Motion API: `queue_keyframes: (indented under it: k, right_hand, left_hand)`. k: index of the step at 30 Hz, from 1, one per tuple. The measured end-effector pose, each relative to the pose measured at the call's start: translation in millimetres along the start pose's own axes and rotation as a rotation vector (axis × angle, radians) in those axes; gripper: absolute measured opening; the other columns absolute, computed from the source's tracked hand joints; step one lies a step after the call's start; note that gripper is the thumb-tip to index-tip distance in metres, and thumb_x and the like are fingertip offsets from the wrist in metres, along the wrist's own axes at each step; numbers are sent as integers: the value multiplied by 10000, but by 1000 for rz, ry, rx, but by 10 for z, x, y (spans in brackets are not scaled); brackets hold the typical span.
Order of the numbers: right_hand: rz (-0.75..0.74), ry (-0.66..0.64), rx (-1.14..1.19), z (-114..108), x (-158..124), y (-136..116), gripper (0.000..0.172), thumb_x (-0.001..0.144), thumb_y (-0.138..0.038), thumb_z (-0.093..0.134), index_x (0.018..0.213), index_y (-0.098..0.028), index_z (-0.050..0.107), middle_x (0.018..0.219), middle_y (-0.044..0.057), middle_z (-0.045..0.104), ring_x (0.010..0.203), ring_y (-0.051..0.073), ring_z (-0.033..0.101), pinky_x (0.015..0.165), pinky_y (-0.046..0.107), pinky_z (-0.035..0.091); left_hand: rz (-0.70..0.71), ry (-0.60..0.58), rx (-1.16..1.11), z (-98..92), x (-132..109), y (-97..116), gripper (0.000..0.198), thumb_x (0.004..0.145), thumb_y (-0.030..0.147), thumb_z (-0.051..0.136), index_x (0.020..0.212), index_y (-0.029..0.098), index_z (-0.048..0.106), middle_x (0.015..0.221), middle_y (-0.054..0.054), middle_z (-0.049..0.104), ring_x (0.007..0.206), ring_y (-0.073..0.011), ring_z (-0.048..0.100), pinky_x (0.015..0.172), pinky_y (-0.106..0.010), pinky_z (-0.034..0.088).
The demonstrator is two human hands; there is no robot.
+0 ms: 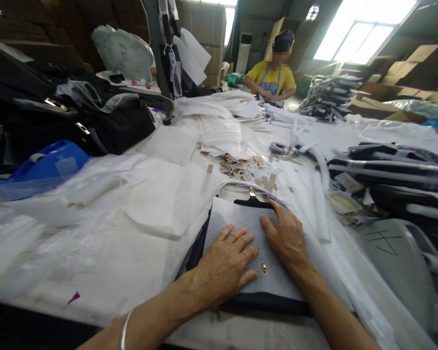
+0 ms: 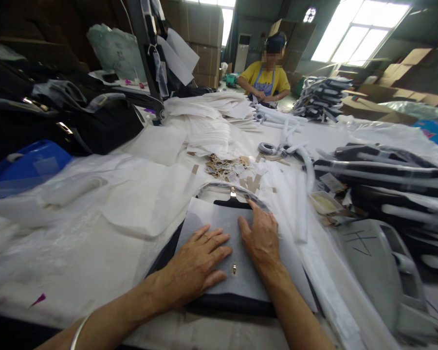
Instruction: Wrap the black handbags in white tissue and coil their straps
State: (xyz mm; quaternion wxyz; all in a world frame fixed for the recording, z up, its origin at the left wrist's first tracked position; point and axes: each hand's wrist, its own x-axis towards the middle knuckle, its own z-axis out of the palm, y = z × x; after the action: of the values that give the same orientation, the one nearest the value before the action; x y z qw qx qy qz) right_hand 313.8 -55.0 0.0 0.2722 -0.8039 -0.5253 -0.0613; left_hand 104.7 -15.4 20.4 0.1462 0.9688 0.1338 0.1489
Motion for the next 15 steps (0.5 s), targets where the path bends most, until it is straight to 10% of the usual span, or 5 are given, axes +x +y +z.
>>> queue_keyframes:
  k: [15]
  right_hand:
    - [253, 46, 371, -167, 42, -41, 438, 858, -525, 471, 1084, -209, 672, 1040, 90, 727, 991, 287, 647, 929, 469, 456]
  left_hand:
    - [-31, -76, -89, -88, 67, 2, 379, 937, 386, 599, 1272, 223, 531, 1430, -69, 517, 1377, -251, 417, 1194, -475, 249]
